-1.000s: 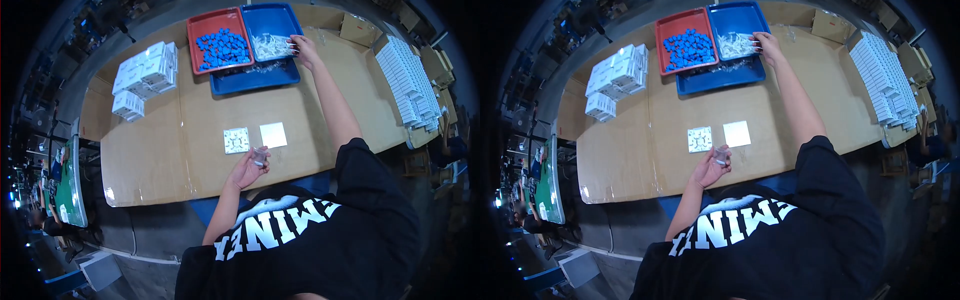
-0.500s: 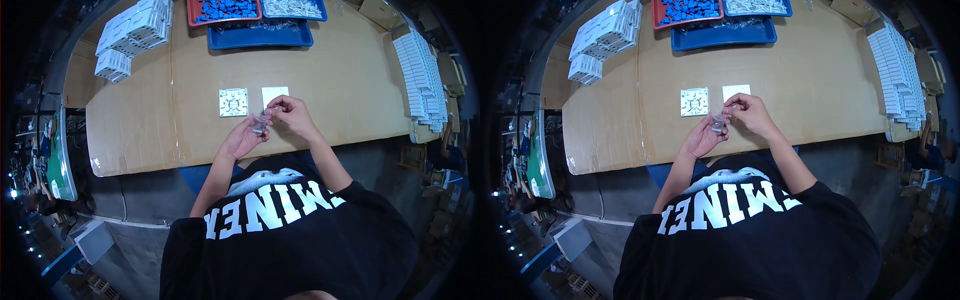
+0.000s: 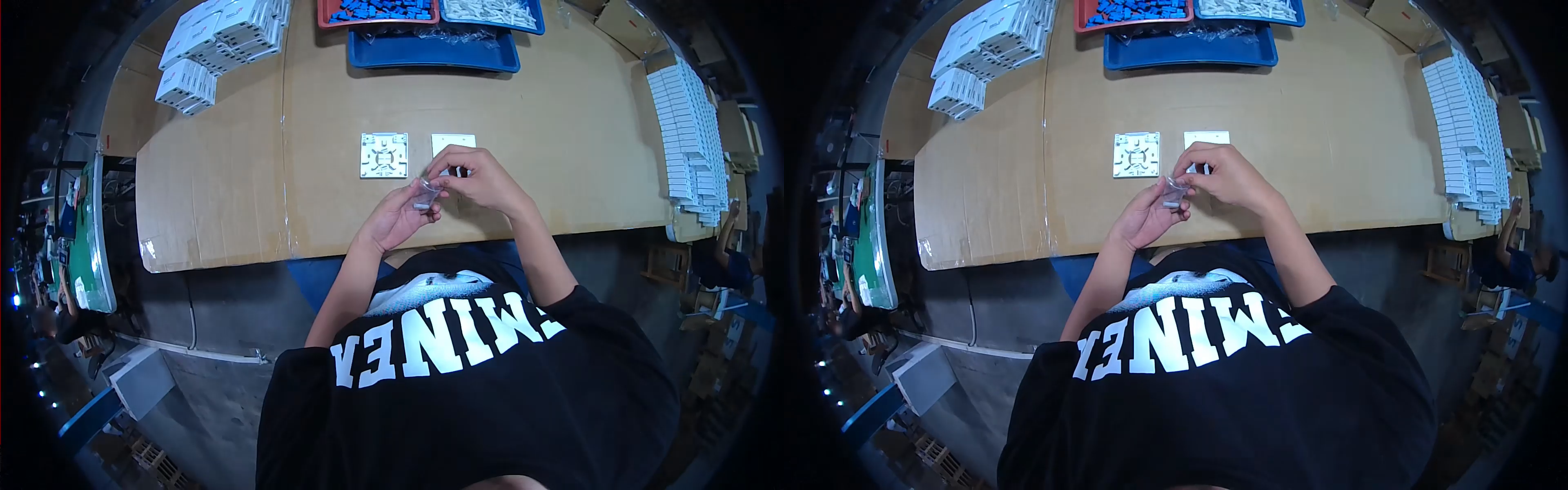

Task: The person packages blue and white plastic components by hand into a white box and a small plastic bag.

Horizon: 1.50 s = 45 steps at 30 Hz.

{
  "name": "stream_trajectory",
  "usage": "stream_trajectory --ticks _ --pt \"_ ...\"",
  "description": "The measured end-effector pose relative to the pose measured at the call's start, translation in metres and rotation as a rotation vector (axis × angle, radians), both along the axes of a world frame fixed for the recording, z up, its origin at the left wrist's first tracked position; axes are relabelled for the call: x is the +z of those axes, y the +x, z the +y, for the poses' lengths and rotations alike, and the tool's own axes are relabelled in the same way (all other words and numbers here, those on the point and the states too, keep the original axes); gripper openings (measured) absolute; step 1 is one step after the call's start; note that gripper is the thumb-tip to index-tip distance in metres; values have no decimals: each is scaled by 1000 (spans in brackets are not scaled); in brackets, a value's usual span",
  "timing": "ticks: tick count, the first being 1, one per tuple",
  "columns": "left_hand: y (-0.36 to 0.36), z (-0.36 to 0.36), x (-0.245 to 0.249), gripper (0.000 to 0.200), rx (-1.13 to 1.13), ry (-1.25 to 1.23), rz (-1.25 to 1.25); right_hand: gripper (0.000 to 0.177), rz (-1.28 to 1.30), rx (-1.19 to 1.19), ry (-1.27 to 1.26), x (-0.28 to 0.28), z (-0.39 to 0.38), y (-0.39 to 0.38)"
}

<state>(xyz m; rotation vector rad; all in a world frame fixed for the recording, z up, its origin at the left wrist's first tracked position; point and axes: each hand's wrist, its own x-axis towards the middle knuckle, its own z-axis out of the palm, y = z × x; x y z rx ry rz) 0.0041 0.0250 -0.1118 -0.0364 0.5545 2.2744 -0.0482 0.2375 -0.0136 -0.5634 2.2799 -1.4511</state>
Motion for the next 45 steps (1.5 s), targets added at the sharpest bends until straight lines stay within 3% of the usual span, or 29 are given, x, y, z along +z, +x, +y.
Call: stream_trajectory --ticks 6,12,14,17,21,27,29,33,35,37,42,45 --pt "0 0 -6 41 3 -14 32 14 -55 153 -54 -6 3 -4" --pt "-1 0 -2 40 -15 37 3 27 -327 183 -64 -6 -3 -5" --pt "-1 -1 -9 40 -15 31 14 36 -239 232 37 -3 -8 -5" --pt "-1 0 -7 40 -2 5 28 41 -302 312 181 2 -17 -5" --pt "2 0 -5 39 23 -1 29 43 -303 309 205 -1 -17 -5" --pt "1 0 -19 40 10 57 -7 43 -241 264 46 -9 -9 -9" --pt "2 5 -13 40 6 2 28 43 -437 337 202 -1 -16 -6" --pt "2 -2 -16 44 5 29 27 42 -197 313 148 -3 -2 -16" --pt "1 1 -6 50 0 59 -50 41 -50 311 -55 -1 14 -47" --pt "0 2 -1 51 -7 80 -60 35 -58 56 -71 11 26 -79" --pt "-1 1 1 52 -13 51 -83 21 433 -534 129 7 61 -192" --pt "0 2 -1 53 -8 51 -83 21 577 -641 191 2 74 -249"
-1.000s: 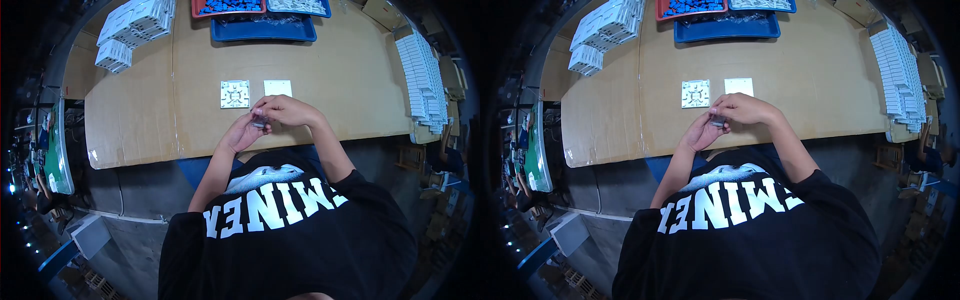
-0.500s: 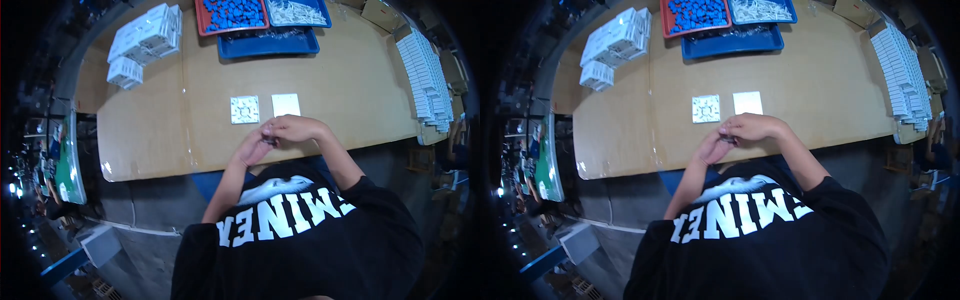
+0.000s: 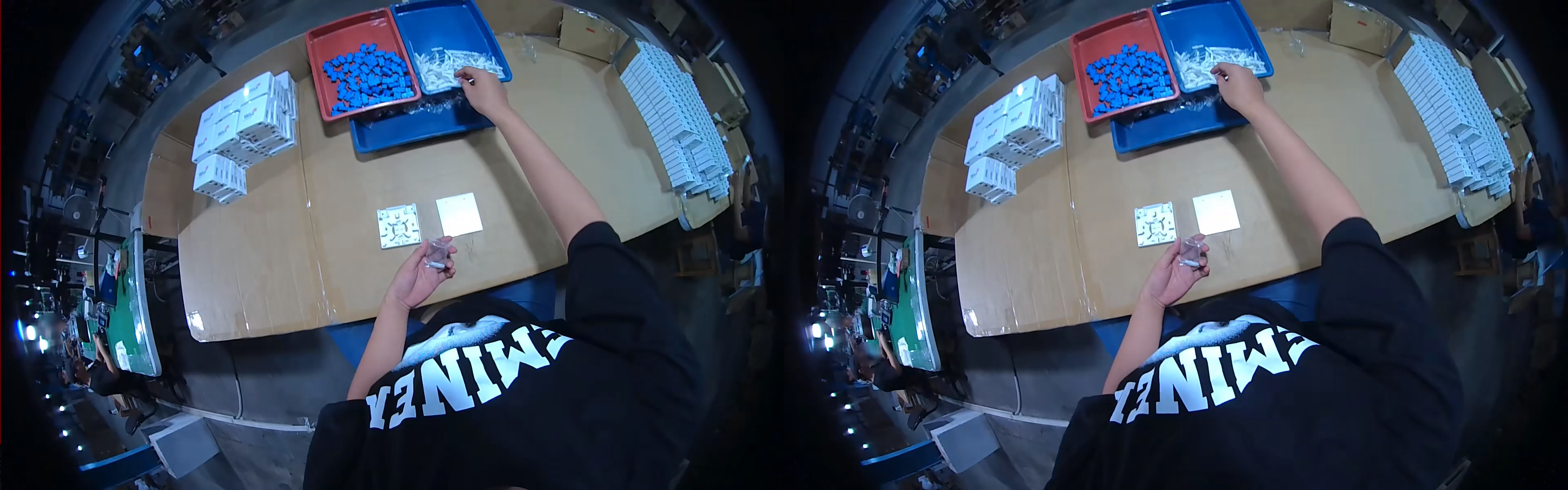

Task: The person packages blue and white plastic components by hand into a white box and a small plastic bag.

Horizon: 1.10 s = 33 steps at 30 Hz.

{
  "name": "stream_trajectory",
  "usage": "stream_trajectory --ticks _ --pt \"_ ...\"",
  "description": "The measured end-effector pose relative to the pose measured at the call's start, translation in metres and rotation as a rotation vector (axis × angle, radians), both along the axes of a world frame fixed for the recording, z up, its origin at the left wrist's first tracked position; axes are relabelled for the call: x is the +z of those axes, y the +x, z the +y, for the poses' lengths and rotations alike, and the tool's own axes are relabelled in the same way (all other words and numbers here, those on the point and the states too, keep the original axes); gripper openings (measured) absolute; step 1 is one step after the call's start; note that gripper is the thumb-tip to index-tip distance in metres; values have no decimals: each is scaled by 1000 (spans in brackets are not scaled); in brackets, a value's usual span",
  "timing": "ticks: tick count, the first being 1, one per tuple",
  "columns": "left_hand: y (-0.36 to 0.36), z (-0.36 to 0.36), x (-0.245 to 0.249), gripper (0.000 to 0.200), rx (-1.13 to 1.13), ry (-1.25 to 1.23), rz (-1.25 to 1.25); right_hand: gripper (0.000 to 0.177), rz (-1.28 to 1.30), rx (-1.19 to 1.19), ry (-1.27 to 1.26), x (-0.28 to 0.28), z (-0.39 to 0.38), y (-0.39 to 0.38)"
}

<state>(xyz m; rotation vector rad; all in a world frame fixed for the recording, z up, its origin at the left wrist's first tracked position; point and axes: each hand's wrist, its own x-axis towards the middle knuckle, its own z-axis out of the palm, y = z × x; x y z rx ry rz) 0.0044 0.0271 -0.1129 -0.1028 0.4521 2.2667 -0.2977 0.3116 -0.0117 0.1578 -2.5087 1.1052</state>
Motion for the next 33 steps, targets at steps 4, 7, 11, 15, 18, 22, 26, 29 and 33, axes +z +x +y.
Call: stream_trajectory --ticks 4,7,11,15,18,22,26,29,33 --pt "-1 2 -7 55 -5 -9 30 27 133 -86 407 -4 5 -42" --pt "-2 -1 1 56 -19 -26 18 32 162 -52 605 -12 4 -61" --pt "-3 -2 -2 55 -34 61 7 28 206 -18 753 -17 4 -69" --pt "-3 -2 0 55 -38 61 25 25 115 -39 831 -19 7 -75" --pt "-6 -2 0 55 -45 53 24 21 171 -55 773 -15 11 -72" --pt "-6 -2 2 55 -48 54 19 20 227 -58 581 -15 20 -66" --pt "-5 -2 1 54 -47 31 23 15 179 -130 206 -9 25 -58" --pt "-2 -3 -2 53 -48 35 44 16 127 -205 -84 -9 30 -56" --pt "-4 -2 -4 54 -12 1 26 28 -191 275 -1146 45 5 16"
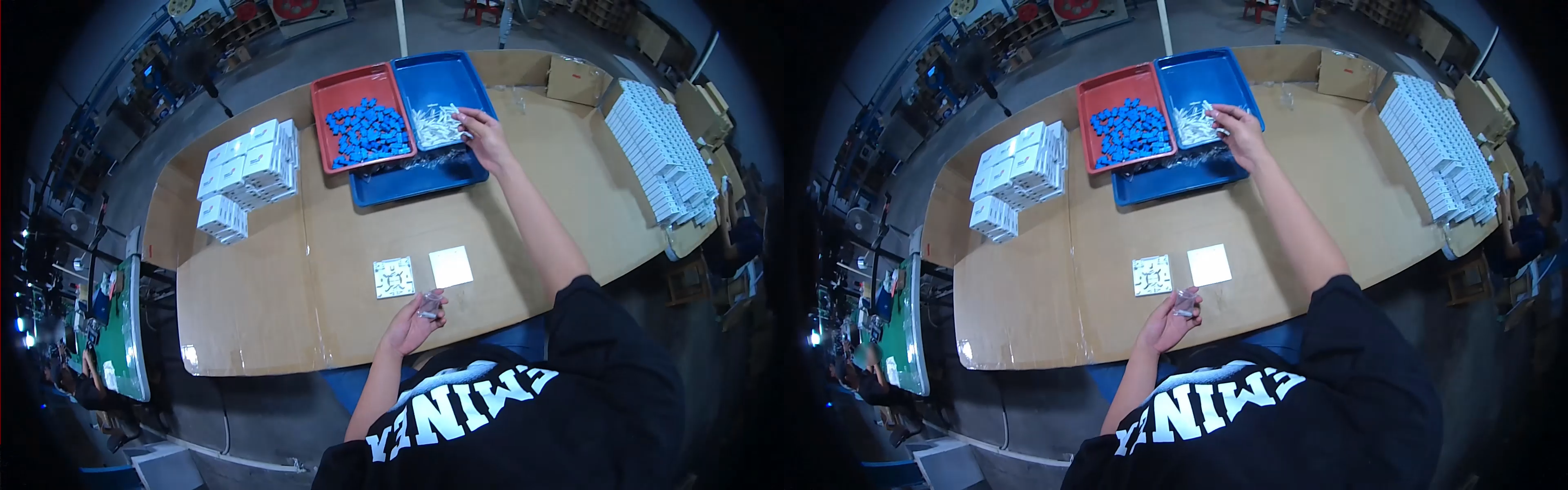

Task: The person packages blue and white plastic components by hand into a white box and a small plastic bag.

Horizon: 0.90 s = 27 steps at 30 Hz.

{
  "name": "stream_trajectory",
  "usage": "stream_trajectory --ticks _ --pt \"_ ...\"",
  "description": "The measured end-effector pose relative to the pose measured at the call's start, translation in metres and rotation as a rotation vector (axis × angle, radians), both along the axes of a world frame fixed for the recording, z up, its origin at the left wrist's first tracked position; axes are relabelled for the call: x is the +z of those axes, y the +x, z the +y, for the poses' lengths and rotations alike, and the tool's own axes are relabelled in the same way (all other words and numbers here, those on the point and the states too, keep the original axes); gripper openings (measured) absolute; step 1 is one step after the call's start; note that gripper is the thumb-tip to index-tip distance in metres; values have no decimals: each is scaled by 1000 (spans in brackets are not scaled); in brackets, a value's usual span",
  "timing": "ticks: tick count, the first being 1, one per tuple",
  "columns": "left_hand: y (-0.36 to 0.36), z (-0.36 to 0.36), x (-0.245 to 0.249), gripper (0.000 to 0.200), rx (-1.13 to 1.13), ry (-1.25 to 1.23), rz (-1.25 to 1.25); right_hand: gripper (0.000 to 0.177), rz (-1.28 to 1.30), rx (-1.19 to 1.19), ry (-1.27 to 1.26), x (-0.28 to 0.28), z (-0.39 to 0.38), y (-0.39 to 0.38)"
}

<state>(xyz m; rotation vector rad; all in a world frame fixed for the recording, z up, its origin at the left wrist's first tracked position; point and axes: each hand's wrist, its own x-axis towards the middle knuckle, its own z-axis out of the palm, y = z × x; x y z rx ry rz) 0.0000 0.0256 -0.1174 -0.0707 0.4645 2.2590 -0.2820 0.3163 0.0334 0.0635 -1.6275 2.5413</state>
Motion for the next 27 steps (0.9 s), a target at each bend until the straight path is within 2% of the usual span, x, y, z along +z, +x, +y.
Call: stream_trajectory --ticks 4,6,9,10,12,14,16,18,21,22,24,27 --pt "3 0 1 54 3 43 -37 22 30 41 -208 20 -6 53" --pt "4 1 -1 54 16 55 -46 22 -12 26 -189 10 -4 72" --pt "6 1 -6 50 54 -21 -47 24 -123 26 94 -27 -16 122" --pt "6 2 -5 50 46 19 -24 24 -175 46 91 -45 -26 146" --pt "5 1 2 51 33 18 -14 21 -284 90 385 -65 -46 193" --pt "5 1 1 52 31 -6 -15 19 -303 165 398 -77 -56 226" --pt "5 1 5 52 37 -10 -23 22 -163 306 579 -77 -63 247" --pt "3 3 5 52 33 -12 -26 21 -150 298 632 -70 -68 255" --pt "4 3 7 51 38 -40 14 16 -54 369 862 -49 -69 251" --pt "5 4 6 51 36 -40 10 16 -58 369 862 -46 -67 248" --pt "5 2 4 51 32 -44 9 17 180 494 1002 -44 -65 241" --pt "6 1 2 47 29 -68 69 17 191 632 1013 -42 -66 235"
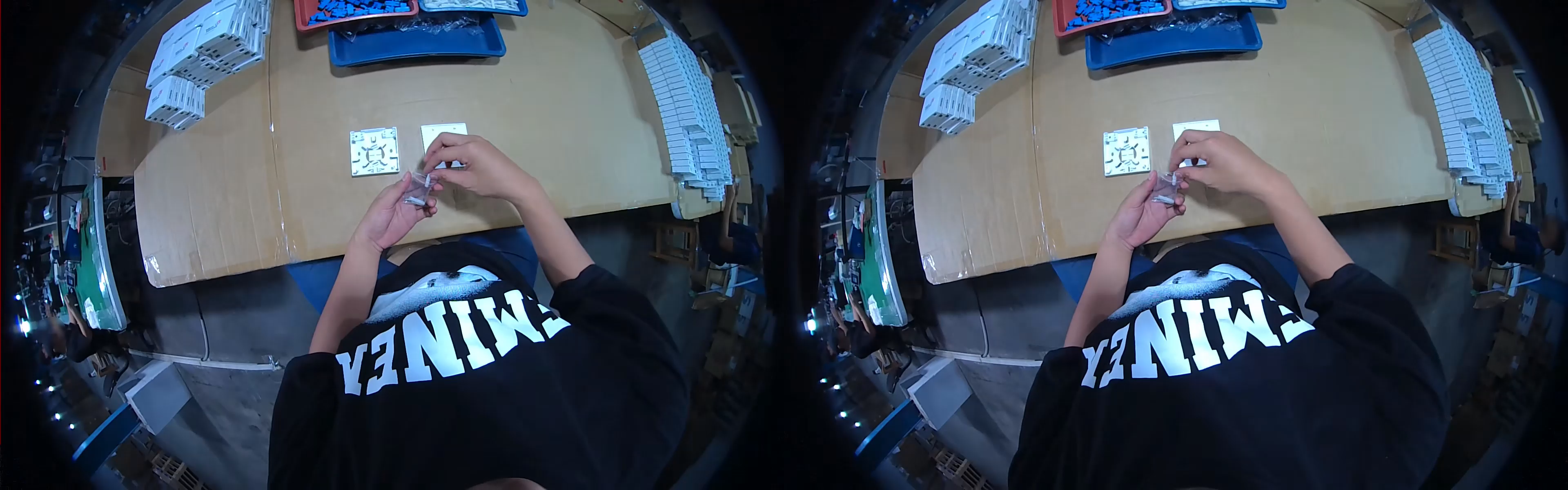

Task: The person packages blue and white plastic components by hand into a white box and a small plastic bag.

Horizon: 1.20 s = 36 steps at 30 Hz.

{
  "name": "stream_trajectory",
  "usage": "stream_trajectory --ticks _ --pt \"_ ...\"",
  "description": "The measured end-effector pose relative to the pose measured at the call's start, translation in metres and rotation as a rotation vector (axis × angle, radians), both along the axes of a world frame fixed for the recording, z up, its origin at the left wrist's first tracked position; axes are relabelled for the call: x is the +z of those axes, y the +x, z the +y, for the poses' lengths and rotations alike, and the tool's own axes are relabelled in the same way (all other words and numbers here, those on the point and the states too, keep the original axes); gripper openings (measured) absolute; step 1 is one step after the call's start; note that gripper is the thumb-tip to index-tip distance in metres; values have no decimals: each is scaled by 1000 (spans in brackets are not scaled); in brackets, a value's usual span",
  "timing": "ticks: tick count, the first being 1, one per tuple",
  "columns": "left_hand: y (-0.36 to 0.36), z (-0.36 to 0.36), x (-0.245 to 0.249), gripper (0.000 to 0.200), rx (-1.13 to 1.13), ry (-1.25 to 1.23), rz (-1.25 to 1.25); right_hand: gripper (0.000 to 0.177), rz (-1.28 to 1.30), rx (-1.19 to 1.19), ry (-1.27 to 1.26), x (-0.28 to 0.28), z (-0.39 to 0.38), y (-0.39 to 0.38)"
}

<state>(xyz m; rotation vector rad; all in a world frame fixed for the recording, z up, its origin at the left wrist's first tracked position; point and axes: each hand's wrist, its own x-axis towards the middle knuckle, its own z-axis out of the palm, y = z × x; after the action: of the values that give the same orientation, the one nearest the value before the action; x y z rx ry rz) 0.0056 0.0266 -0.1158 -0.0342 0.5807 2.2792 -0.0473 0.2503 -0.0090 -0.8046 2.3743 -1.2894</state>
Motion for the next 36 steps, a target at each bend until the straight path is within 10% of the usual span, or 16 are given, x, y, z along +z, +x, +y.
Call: stream_trajectory --ticks 9,36 --pt "2 -1 2 39 26 10 35 23 -308 332 48 -10 -16 -24" --pt "3 -2 -14 51 21 8 75 39 -480 236 61 -4 -19 -25"
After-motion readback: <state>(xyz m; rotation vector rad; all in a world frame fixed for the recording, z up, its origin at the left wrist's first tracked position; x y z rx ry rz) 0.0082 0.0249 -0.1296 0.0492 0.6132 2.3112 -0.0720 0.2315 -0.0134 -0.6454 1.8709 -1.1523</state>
